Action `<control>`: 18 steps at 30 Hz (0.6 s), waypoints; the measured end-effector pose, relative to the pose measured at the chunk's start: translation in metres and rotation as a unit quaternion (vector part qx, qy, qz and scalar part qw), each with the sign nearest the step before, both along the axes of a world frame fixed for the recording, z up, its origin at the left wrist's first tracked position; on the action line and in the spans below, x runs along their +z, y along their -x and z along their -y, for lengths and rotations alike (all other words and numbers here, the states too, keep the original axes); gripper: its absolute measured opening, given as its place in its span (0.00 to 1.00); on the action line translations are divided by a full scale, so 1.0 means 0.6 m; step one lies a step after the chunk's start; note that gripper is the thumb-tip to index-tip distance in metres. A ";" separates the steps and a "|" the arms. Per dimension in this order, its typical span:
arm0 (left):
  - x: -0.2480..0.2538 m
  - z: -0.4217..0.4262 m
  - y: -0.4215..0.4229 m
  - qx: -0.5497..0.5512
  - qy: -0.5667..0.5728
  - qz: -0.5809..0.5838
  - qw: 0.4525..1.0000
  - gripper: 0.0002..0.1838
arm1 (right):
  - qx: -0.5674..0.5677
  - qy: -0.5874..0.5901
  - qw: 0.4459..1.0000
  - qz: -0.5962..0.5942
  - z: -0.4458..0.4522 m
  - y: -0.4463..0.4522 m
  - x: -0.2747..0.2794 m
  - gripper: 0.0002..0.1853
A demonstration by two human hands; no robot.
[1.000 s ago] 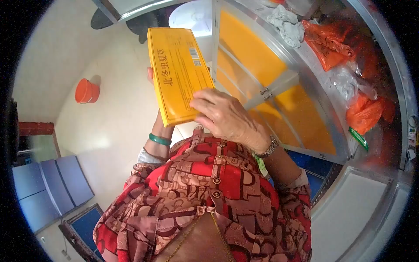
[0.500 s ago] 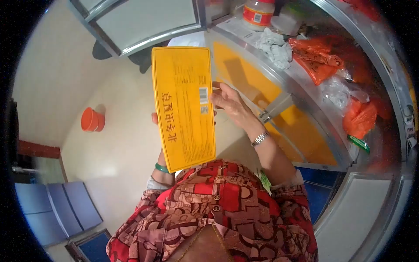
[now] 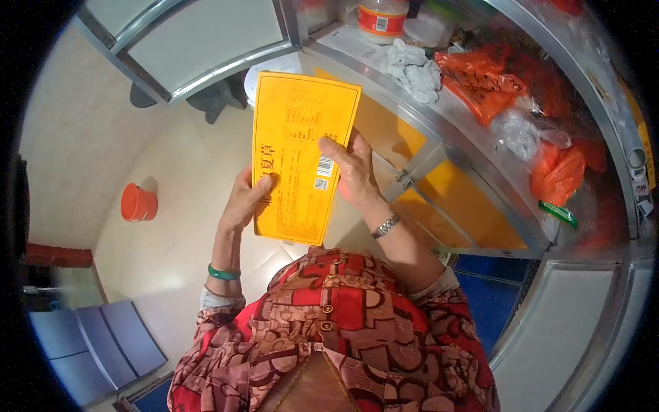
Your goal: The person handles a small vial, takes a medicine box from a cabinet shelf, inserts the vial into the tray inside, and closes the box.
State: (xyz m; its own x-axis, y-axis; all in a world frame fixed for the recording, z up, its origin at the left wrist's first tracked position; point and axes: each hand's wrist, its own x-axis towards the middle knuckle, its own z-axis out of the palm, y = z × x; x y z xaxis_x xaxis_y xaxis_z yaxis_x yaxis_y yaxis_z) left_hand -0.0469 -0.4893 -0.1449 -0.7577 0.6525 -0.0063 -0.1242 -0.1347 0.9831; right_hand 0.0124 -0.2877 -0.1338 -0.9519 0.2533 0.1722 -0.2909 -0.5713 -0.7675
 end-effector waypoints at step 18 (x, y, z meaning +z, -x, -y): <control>-0.120 -0.023 0.060 -0.010 0.056 -0.035 0.998 0.48 | 0.098 -0.363 0.925 -0.052 0.004 -0.060 0.117 0.32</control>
State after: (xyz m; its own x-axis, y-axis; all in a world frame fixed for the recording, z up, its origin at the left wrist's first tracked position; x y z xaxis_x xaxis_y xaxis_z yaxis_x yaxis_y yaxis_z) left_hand -0.0832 -0.4758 -0.2172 -0.7459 0.6655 -0.0276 -0.0569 -0.0224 0.9981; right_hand 0.0484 -0.2904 -0.0633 -0.9363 -0.1403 0.3220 -0.3296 0.0341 -0.9435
